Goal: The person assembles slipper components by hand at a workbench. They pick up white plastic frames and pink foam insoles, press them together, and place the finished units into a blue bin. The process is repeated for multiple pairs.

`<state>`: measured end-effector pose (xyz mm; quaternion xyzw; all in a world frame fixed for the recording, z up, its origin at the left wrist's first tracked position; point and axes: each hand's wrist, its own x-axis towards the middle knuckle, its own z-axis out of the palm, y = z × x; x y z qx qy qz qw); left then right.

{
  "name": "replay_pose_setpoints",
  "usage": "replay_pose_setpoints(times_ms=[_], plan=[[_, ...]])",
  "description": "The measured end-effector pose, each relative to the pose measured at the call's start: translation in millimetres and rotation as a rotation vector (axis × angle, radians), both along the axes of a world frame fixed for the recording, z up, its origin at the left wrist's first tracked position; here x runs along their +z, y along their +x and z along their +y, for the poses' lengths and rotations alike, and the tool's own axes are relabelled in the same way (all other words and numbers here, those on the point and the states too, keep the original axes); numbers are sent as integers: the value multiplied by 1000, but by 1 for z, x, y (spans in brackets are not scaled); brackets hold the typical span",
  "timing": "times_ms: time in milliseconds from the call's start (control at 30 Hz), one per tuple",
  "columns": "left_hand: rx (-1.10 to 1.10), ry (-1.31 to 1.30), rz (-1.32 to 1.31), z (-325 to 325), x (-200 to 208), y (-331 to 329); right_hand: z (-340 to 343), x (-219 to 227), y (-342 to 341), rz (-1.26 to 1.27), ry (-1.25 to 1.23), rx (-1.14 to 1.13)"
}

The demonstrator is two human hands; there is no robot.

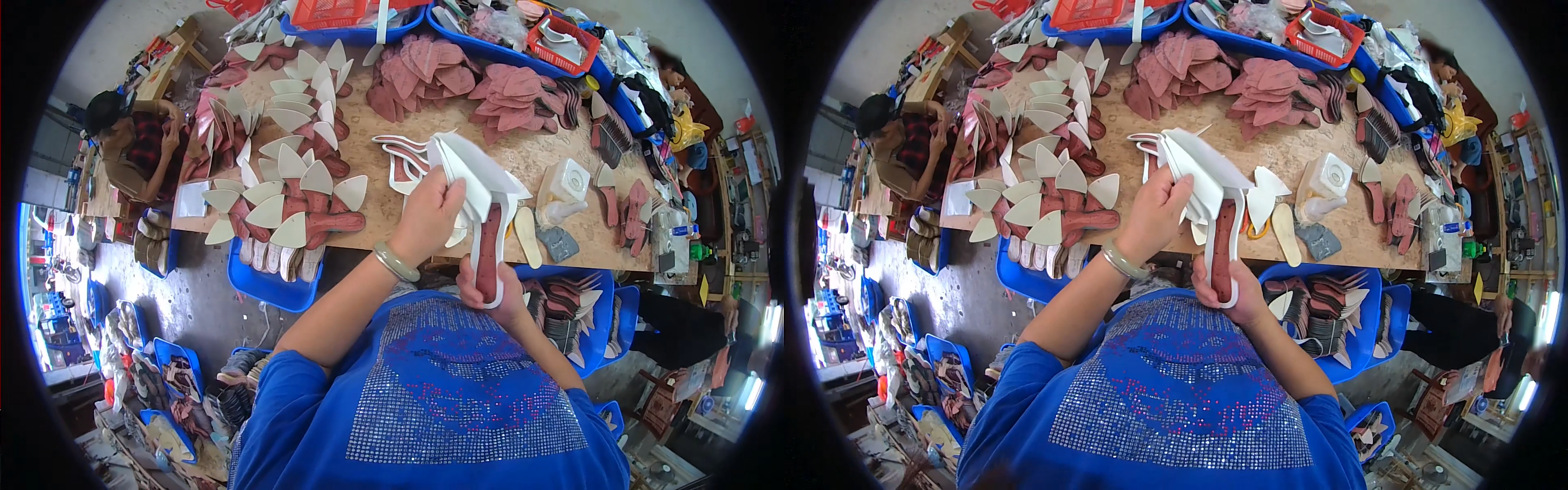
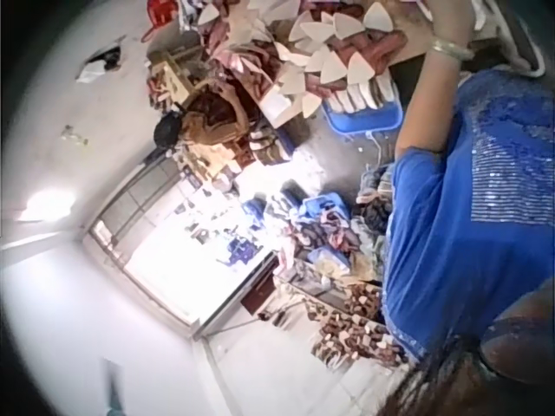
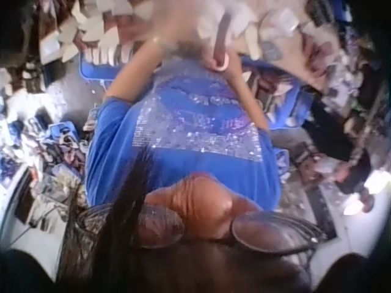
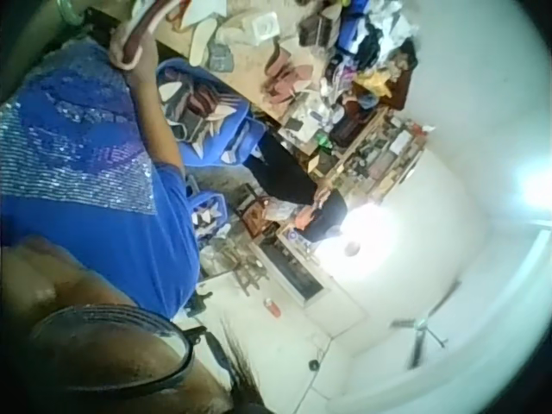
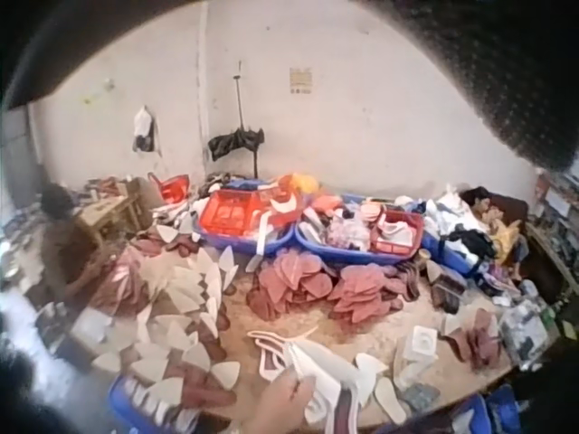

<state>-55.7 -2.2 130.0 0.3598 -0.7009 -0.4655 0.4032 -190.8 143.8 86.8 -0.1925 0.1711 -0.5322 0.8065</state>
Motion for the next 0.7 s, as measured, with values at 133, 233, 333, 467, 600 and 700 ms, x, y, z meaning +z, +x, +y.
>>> replay_pose_setpoints(times_ms=[133, 233, 333, 467, 600, 700], plan=[[-53, 97, 56, -8, 6, 27, -2, 23, -4, -386, 123, -151], [-30, 581, 332, -14, 16, 72, -2, 22, -15, -461, 88, -205], [-250, 635, 587, -5, 34, 83, 3, 18, -14, -409, 133, -179], [-402, 411, 112, 8, 47, 50, -1, 22, 1, -216, 95, 76], [-197, 696, 413, -5, 13, 58, -3, 5, -8, -174, -6, 320], [-80, 612, 511, -13, -11, 90, 6, -1, -20, 14, 38, 254]])
